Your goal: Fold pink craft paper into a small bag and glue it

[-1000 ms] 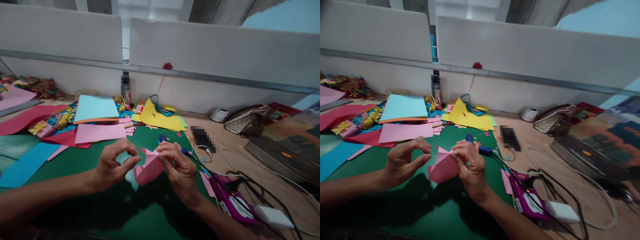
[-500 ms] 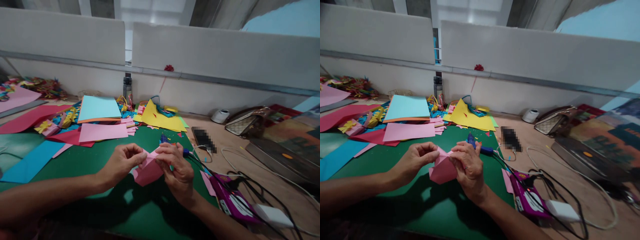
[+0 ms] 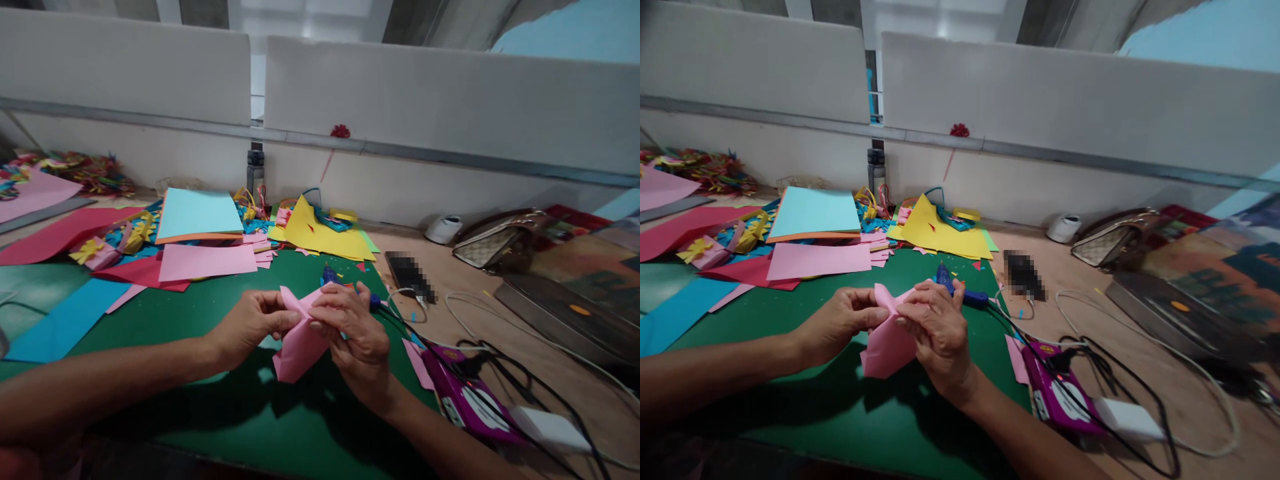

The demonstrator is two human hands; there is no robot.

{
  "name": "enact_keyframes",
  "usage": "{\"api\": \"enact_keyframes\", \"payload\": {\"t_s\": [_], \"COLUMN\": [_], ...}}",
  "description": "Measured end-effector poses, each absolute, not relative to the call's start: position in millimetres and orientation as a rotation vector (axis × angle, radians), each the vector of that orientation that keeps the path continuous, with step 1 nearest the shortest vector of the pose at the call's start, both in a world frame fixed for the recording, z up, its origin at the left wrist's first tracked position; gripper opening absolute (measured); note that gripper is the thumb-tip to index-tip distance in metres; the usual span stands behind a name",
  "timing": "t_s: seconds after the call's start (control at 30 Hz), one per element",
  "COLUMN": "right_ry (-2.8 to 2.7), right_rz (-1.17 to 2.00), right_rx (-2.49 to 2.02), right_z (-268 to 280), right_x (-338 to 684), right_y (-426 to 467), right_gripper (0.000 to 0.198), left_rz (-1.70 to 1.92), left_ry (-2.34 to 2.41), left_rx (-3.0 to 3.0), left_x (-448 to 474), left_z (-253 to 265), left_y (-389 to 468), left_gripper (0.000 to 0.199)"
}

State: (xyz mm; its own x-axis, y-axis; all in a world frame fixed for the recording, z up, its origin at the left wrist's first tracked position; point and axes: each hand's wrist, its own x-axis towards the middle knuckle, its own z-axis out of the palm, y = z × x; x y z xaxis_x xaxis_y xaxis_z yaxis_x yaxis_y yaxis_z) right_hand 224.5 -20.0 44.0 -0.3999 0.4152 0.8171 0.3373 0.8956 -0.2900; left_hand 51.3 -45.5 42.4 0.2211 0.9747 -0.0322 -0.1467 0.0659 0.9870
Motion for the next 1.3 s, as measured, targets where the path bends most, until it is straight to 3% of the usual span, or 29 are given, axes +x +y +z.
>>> {"api": "enact_keyframes", "payload": {"t_s": [0.37, 1.07, 1.3], "right_ry": [-2.088, -2.049, -2.068], "right_rz": [-0.137, 0.044, -0.011], "right_rx": [-0.527, -0.509, -0.511], "right_z": [58.7, 56.9, 57.7], "right_x": [226.7, 229.4, 227.5], "right_y": [-21.9, -19.8, -23.7], "right_gripper": [0.010, 0.016, 0.014], "left_rz": [1.163, 1.314, 1.468], "left_ry": [0.986, 0.934, 1.031], "left_rx": [1.254, 1.789, 1.861], "left_x": [54.9, 48.9, 52.3], "left_z": [48.8, 46.1, 44.5], "left_y": [-53.4, -64.8, -64.2], "left_gripper": [0.011, 0.023, 0.006]}}
